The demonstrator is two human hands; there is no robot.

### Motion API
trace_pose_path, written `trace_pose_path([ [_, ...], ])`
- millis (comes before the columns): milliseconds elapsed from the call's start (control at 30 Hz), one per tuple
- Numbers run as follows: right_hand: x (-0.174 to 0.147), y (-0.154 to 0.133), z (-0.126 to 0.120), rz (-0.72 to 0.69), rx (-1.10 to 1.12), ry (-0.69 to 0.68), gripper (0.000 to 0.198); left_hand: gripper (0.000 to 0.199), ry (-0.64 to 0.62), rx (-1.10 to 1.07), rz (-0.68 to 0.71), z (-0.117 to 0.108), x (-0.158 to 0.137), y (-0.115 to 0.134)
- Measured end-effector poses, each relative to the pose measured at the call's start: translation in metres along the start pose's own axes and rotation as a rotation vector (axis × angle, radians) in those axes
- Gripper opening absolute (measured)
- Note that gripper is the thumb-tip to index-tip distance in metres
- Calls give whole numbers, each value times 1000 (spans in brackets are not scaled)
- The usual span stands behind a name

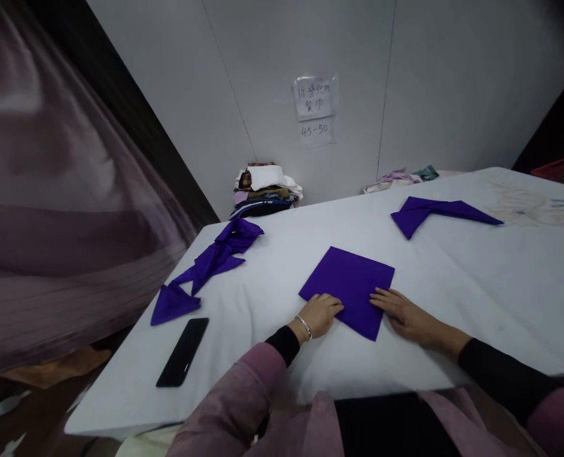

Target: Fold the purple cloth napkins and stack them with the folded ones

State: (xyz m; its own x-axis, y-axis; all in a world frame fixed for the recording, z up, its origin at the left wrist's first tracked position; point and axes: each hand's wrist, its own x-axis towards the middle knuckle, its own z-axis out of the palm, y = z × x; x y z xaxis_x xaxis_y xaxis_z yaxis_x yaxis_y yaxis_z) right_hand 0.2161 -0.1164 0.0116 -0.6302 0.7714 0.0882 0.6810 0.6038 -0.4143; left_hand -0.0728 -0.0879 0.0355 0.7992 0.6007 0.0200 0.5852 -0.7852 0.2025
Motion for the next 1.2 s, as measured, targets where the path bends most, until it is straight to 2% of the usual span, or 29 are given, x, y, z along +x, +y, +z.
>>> trace_pose_path([
  [200, -2, -1, 3, -26, 74, -16, 60, 28, 68, 20, -98, 10, 7, -1],
  [367, 6, -7, 3, -46, 148, 4, 65, 23, 239, -266, -219, 18, 13, -6],
  [467, 19, -8, 7, 28, 205, 104, 61, 22, 283, -401, -282, 17, 16, -8],
  [533, 28, -10, 9, 129, 286, 178, 51, 22, 286, -421, -304, 15, 17, -7],
  [600, 34, -13, 7, 199, 420, 192, 39, 21, 281, -425, -313, 13, 15, -4],
  [700, 35, -20, -2, 211, 648, 90, 30, 19, 231, -489, -327, 10, 4, 5],
  [867, 36, -25, -21, 264, 888, -113, 29, 24, 23, -791, -429, 9, -14, 16],
  [967, 54, -17, -29, 313, 939, -165, 27, 22, 24, -1029, -447, 8, -14, 14],
  [1033, 72, -10, -33, 360, 954, -174, 26, 38, 61, -1155, -483, 7, -11, 9],
  [1100, 90, -3, -36, 401, 955, -178, 25, 53, 94, -1166, -578, 5, -10, 2],
  [1200, 112, 5, -36, 422, 903, -190, 24, 61, 105, -981, -771, 3, -14, -8],
])
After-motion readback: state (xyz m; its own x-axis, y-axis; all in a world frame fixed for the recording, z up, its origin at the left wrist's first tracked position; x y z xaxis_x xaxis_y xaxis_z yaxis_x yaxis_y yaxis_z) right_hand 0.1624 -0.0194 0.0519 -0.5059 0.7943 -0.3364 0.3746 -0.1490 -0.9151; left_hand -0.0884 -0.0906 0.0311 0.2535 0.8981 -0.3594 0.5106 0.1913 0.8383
